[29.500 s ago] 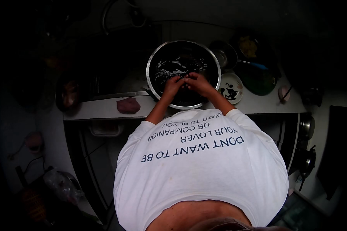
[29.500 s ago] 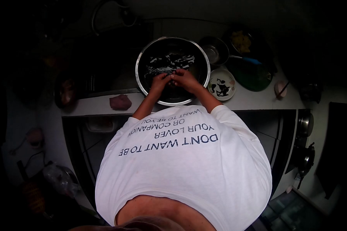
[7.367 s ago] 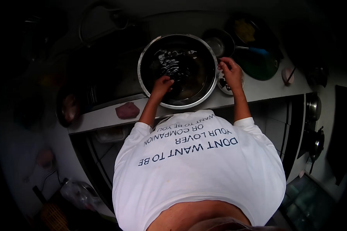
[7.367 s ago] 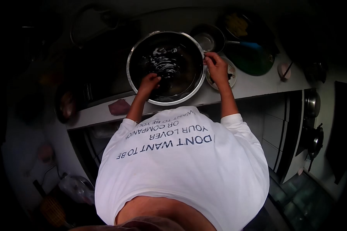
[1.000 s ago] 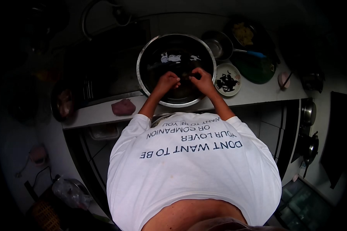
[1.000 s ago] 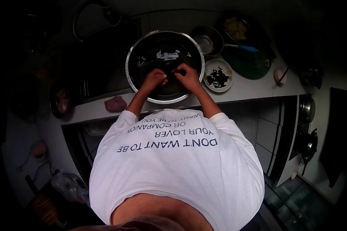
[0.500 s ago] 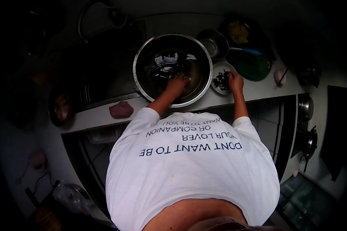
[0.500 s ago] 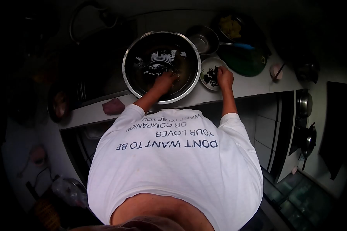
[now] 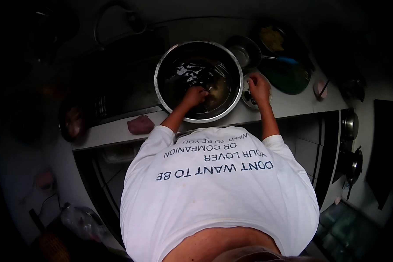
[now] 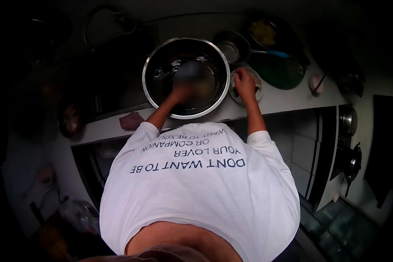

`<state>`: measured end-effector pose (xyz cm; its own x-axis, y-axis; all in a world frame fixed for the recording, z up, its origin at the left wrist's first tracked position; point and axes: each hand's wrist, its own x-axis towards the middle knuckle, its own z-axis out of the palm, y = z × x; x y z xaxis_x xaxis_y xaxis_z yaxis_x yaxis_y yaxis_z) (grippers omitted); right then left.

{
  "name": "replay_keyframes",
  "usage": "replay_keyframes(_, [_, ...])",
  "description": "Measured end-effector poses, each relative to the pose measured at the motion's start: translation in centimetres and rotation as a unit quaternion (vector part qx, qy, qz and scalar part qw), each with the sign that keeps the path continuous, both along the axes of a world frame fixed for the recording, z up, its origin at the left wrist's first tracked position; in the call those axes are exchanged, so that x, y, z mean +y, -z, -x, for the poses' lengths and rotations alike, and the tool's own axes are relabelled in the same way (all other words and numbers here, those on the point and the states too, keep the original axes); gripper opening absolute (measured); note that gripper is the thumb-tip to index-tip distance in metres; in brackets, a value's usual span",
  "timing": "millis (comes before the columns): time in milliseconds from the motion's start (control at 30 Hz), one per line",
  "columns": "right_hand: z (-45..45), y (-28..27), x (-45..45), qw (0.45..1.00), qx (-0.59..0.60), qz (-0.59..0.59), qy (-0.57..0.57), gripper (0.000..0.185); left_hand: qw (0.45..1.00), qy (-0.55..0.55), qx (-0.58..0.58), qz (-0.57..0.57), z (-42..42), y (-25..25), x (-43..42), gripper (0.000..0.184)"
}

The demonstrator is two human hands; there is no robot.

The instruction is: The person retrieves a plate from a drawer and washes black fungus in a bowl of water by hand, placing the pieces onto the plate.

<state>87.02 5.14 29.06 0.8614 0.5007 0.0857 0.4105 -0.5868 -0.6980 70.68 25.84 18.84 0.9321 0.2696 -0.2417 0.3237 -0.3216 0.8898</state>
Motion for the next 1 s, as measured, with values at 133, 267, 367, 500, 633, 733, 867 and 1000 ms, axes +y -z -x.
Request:
replay_keyframes(133, [1.3,1.5,6.0,0.987,-0.015,-0.011,-0.159,0.018,0.983,-0.111,0.011,0.145,0.6,-1.7,0.5,0.028])
replay_keyframes(267, [2.1,10.3,8.8,0.958,-0.153,0.094,-0.225,0.022,0.960,-0.211,0.023,0.182,1.3,-3.2,0.1,0.030])
replay_keyframes(367, [2.0,12.7,9.7,0.941,-0.089,0.110,-0.307,0.023,0.932,-0.258,0.001,0.255,1.8,-2.8,-0.3,0.031])
replay_keyframes(500, [1.4,10.9,10.0,0.902,0.309,0.052,-0.298,0.013,0.888,-0.328,0.064,0.315,2.8,-3.2,-1.2,0.037])
replay_keyframes(633, [1.3,8.2,9.8,0.774,0.601,-0.080,-0.182,0.015,0.847,-0.392,0.028,0.356,2.8,-3.7,-2.9,0.031])
replay_keyframes(733, [1.4,7.4,9.5,0.707,0.669,-0.134,-0.186,0.023,0.848,-0.414,-0.013,0.331,2.8,-4.1,-3.7,0.029])
replay_keyframes(867, [1.2,7.3,9.2,0.643,0.697,-0.187,-0.257,0.030,0.851,-0.396,-0.029,0.345,3.0,-4.7,-4.1,0.033])
replay_keyframes(1000, [1.1,6.8,8.8,0.628,0.701,-0.212,-0.263,0.031,0.846,-0.370,-0.051,0.380,2.9,-4.1,-3.9,0.035])
